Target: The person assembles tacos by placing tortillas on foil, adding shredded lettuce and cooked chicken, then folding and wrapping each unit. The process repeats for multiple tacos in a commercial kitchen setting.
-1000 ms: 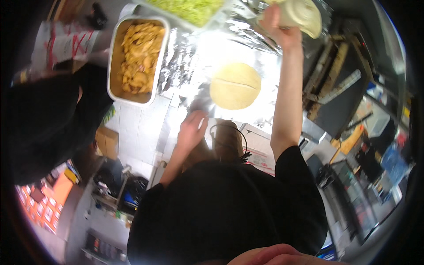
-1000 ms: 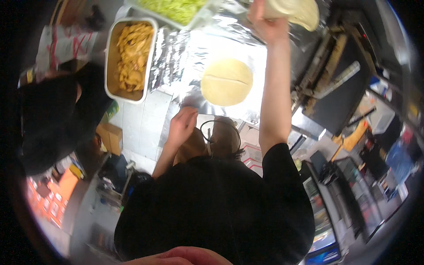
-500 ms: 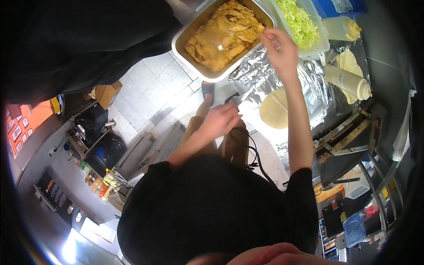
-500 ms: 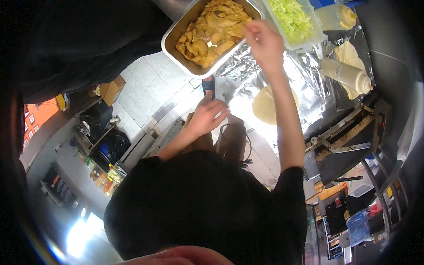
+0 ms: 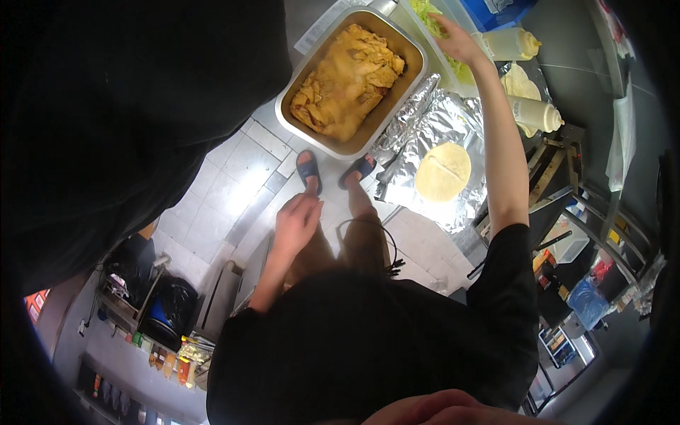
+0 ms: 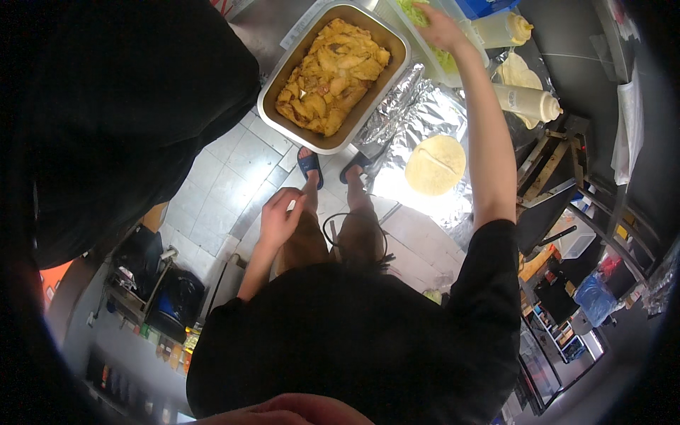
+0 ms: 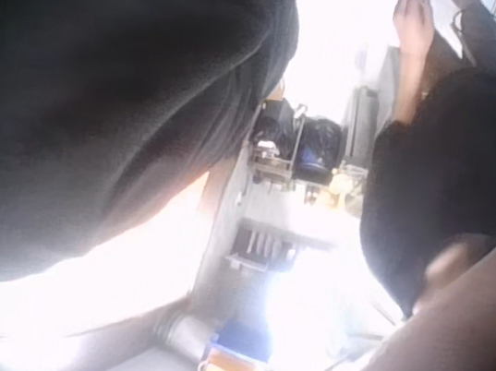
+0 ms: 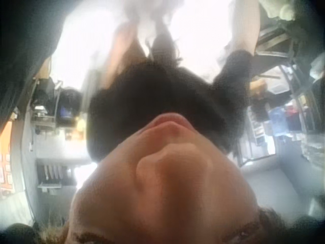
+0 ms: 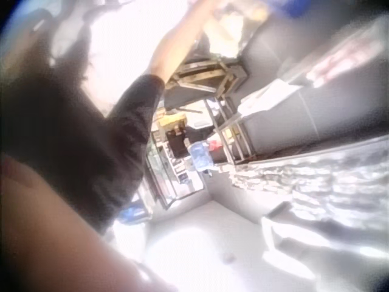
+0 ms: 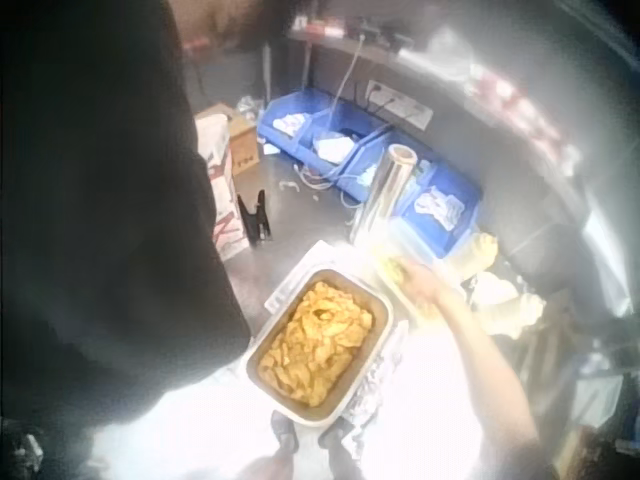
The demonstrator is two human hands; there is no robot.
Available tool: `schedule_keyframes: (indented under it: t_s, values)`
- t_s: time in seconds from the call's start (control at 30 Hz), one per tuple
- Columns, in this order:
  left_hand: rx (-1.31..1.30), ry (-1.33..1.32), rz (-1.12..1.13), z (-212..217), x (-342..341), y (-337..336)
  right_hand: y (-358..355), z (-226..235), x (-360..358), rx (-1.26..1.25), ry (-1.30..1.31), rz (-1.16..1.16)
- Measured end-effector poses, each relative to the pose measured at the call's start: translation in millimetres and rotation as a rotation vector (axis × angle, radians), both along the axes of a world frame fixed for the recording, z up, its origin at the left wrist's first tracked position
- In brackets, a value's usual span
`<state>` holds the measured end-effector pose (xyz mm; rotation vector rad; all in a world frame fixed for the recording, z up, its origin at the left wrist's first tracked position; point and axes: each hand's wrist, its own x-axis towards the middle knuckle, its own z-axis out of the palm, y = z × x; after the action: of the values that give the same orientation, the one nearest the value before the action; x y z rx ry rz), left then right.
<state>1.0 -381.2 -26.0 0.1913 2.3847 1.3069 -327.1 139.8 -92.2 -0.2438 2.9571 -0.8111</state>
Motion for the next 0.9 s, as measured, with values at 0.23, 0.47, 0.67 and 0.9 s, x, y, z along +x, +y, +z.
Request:
schedule_keyframes:
  t_s: [0.23,0.47,0.67,0.9]
  values:
    - [0.071,0.101,0.041,1,-14,-19,4,5,-33,0.049,-0.587,-0.066]
    - [0.049,0.118,-0.032,1,-19,-9,-7,-1,-28,0.333,-0.192,0.031]
    - [0.082,0.100,0.010,7,-20,5,19,70,-14,0.185,-0.200,-0.095]
    - [0.035,0.083,-0.065,17,-21,37,21,95,14,0.069,-0.277,-0.195]
